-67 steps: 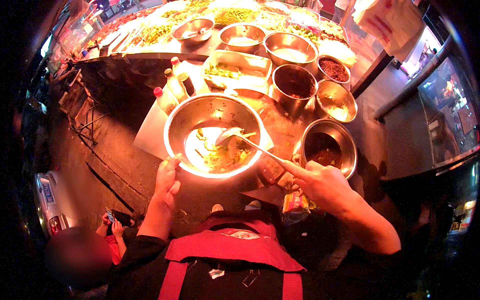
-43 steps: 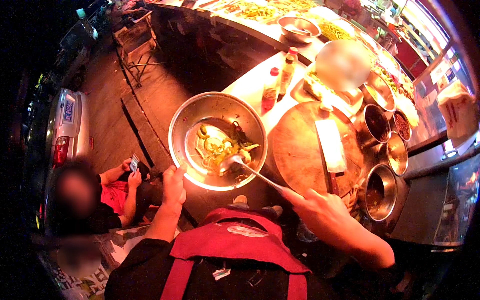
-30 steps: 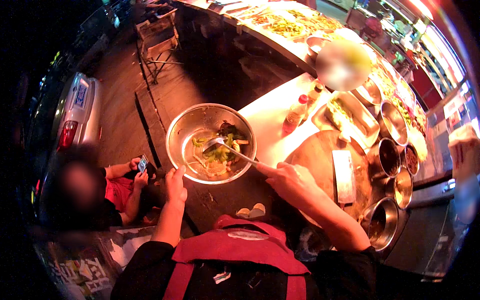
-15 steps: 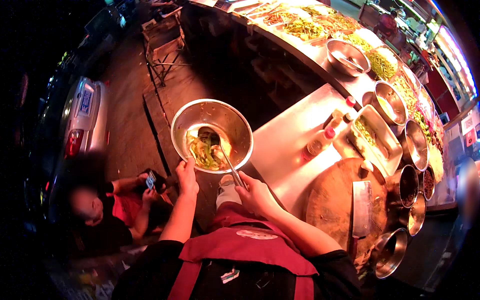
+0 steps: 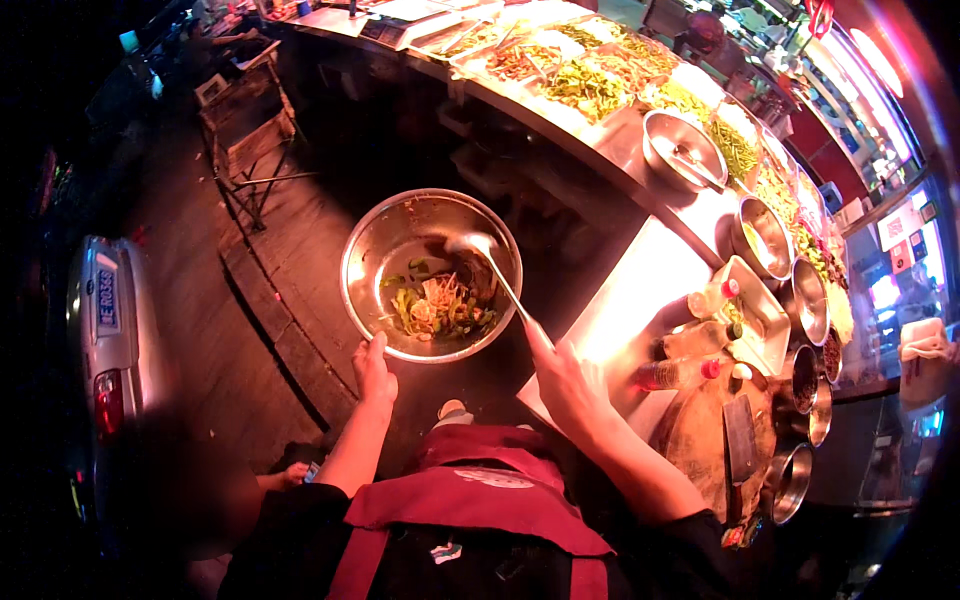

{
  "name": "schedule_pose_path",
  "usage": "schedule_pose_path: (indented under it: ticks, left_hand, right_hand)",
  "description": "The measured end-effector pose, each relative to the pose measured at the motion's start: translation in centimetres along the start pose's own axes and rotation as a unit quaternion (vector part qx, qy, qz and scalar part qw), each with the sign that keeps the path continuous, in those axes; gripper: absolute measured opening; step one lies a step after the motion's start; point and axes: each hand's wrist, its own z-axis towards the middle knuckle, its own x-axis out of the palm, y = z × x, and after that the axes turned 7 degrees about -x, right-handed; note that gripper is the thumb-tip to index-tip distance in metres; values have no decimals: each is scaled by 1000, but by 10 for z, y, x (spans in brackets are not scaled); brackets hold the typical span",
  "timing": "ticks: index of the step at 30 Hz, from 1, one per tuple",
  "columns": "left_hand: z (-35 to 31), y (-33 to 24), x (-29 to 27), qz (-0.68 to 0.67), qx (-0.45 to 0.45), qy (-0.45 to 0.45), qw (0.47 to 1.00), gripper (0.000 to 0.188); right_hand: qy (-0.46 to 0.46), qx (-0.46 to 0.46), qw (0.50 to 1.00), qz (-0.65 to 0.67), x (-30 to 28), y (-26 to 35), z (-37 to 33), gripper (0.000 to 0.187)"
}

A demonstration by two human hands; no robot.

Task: The person selects various cooked meats and vegetables from a street food stall using tongs and places them into a metal bowl. They add sauces, mix the contents, weigh the bowl on a digital scale, and then transfer the food into a plastic bag for a customer.

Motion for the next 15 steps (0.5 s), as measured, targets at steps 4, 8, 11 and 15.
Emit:
schedule_pose_path:
  ticks: [4, 8, 11, 15]
  left_hand:
    - [40, -1, 20, 23, -29, 46, 998, 12]
    - [93, 12, 23, 84, -11, 48, 995, 5]
    - [120, 12, 24, 140, 49, 52, 988, 8]
    - [135, -11, 66, 171, 76, 29, 982, 12]
  right_hand:
    - [-19, -7, 999, 34, 40, -4, 58, 51]
    - [146, -111, 983, 18, -14, -14, 66, 47]
    - [63, -107, 992, -27, -9, -32, 102, 44]
    - [-22, -26, 997, 67, 65, -80, 130, 42]
